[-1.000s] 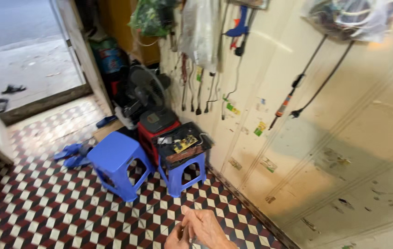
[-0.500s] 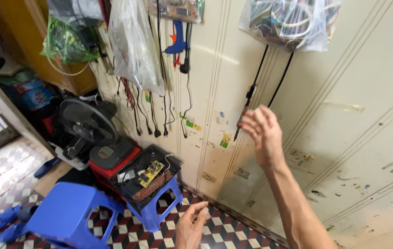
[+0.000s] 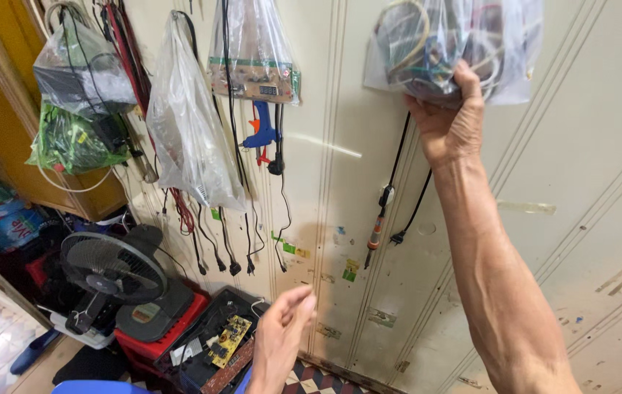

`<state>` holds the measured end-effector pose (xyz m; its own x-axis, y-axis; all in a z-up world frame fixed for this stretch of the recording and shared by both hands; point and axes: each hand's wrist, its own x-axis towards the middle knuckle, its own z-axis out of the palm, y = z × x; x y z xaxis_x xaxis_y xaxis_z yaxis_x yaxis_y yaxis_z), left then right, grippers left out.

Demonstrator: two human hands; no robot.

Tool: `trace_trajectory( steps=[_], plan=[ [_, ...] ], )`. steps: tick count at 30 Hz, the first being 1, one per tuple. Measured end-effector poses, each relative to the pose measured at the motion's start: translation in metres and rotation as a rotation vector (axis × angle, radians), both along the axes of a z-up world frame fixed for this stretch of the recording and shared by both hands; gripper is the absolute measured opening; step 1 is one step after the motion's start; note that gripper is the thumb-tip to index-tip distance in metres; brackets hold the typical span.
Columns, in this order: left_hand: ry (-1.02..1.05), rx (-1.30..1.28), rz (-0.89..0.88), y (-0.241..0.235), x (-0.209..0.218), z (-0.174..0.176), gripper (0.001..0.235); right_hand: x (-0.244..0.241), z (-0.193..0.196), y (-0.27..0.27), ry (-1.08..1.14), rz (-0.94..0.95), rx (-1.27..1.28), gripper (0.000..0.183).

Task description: The person works at a cluttered workbench, handling wires and an orange handheld device. They connect wires to the device, use a multimeter to test connections, and retrieve a bag of spare wires from a wall hook to continue the repair.

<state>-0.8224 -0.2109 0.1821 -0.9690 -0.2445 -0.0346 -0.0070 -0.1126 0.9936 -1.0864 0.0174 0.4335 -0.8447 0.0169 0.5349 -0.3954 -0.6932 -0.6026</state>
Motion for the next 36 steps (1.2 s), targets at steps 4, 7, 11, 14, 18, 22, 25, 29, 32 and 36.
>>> trace_trajectory(
  steps=[4, 7, 11, 14, 18, 22, 25, 29, 32, 36],
  plan=[
    [0.326, -0.085, -0.093, 0.024, -0.045, 0.117, 0.059, 0.005, 0.046, 0.017, 0.158, 0.072, 0.039, 0.052],
    [0.395, -0.164, -0.066, 0.046, -0.070, 0.173, 0.066, 0.007, 0.056, 0.028, 0.243, 0.059, 0.056, 0.050],
    [0.506, -0.094, -0.033, 0.066, -0.089, 0.202, 0.076, 0.028, 0.023, 0.036, 0.187, 0.003, 0.075, 0.052],
    [0.525, -0.093, 0.032, 0.078, -0.107, 0.207, 0.085, 0.043, -0.012, 0.037, -0.024, -0.023, 0.116, 0.056],
    [0.565, -0.301, 0.153, 0.089, -0.148, 0.220, 0.090, 0.040, -0.025, 0.031, -0.167, 0.032, 0.162, 0.052],
    [0.877, -0.759, 0.462, 0.080, -0.216, 0.278, 0.078, 0.035, -0.030, 0.018, -0.230, 0.025, 0.193, 0.052],
    [0.936, -0.821, 0.416, 0.082, -0.268, 0.339, 0.066, 0.033, -0.036, 0.007, -0.210, 0.038, 0.195, 0.056],
    [0.889, -0.826, 0.283, 0.101, -0.309, 0.372, 0.052, 0.031, -0.036, 0.013, -0.139, 0.090, 0.625, 0.065],
    [0.740, -0.868, 0.340, 0.103, -0.323, 0.368, 0.037, 0.034, -0.025, 0.040, -0.152, 0.056, 1.077, 0.050],
    [0.760, -0.768, 0.463, 0.079, -0.335, 0.369, 0.036, 0.037, 0.012, 0.083, -0.004, -0.160, 0.912, 0.027]
  ],
)
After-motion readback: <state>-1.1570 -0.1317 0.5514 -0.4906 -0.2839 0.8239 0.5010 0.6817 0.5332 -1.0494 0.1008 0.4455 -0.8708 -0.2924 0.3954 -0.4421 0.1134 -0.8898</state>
